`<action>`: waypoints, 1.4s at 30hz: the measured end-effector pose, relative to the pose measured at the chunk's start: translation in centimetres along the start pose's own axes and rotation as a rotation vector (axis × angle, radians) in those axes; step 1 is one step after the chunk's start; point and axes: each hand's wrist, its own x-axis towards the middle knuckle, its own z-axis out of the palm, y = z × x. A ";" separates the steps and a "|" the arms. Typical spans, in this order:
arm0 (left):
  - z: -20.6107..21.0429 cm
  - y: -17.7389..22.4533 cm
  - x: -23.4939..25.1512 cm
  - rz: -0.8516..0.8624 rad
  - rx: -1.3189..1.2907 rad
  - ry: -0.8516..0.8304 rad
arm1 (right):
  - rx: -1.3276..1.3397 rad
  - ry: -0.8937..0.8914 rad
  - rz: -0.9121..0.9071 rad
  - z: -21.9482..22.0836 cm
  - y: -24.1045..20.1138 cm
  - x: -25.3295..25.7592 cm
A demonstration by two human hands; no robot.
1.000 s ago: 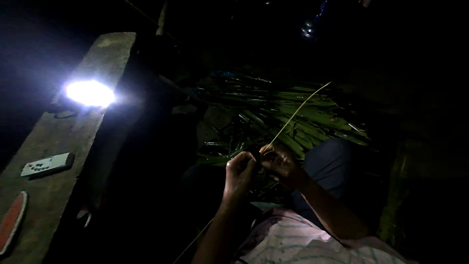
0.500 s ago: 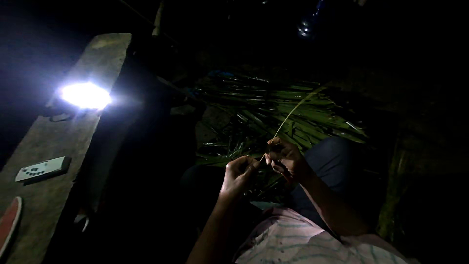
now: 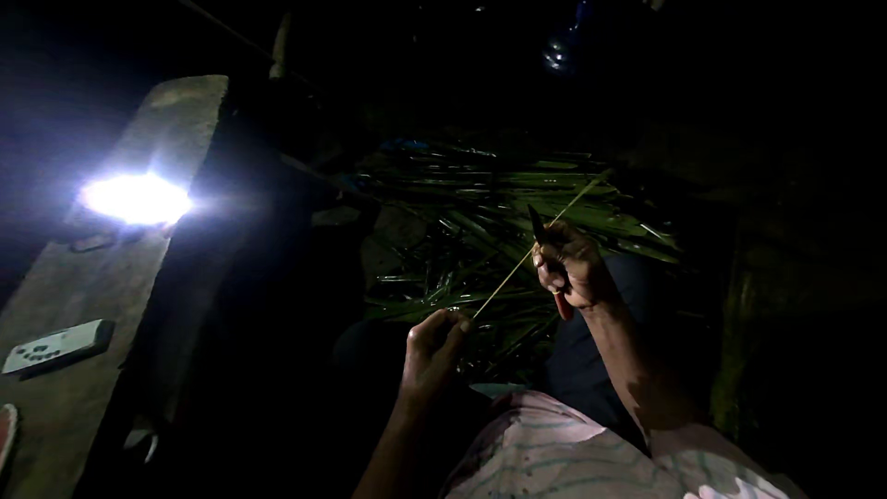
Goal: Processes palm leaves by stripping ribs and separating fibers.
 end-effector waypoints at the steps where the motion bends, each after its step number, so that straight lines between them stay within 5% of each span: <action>1: -0.2 0.0 -0.1 0.006 0.006 -0.003 | -0.004 -0.002 -0.007 -0.2 -0.2 0.2; 10: -1.8 -0.3 -0.6 0.018 0.008 0.052 | -0.048 0.108 -0.176 -4.5 -2.9 1.8; 18: -2.8 5.3 2.9 0.221 0.095 0.163 | -0.111 -0.253 0.236 0.3 2.6 -1.2; 24: -1.3 13.0 9.3 0.337 -0.078 0.140 | 0.134 -0.760 0.069 7.2 6.8 -2.0; 28: 1.0 16.7 12.7 0.272 -0.196 0.087 | -0.099 -0.707 0.097 11.0 5.7 -2.5; 32: 2.5 18.5 14.8 0.238 -0.281 0.082 | -0.178 -0.738 -0.225 11.9 5.6 -2.1; 36: 0.3 18.4 15.2 0.270 -0.105 -0.039 | -0.054 -0.455 0.277 11.2 2.1 -0.9; 38: -1.7 16.4 13.8 0.190 0.062 -0.097 | 0.024 -0.537 0.166 7.8 1.6 1.0; 42: -4.6 7.5 9.9 -0.032 0.337 -0.303 | -0.281 -0.355 0.020 4.1 -2.3 4.5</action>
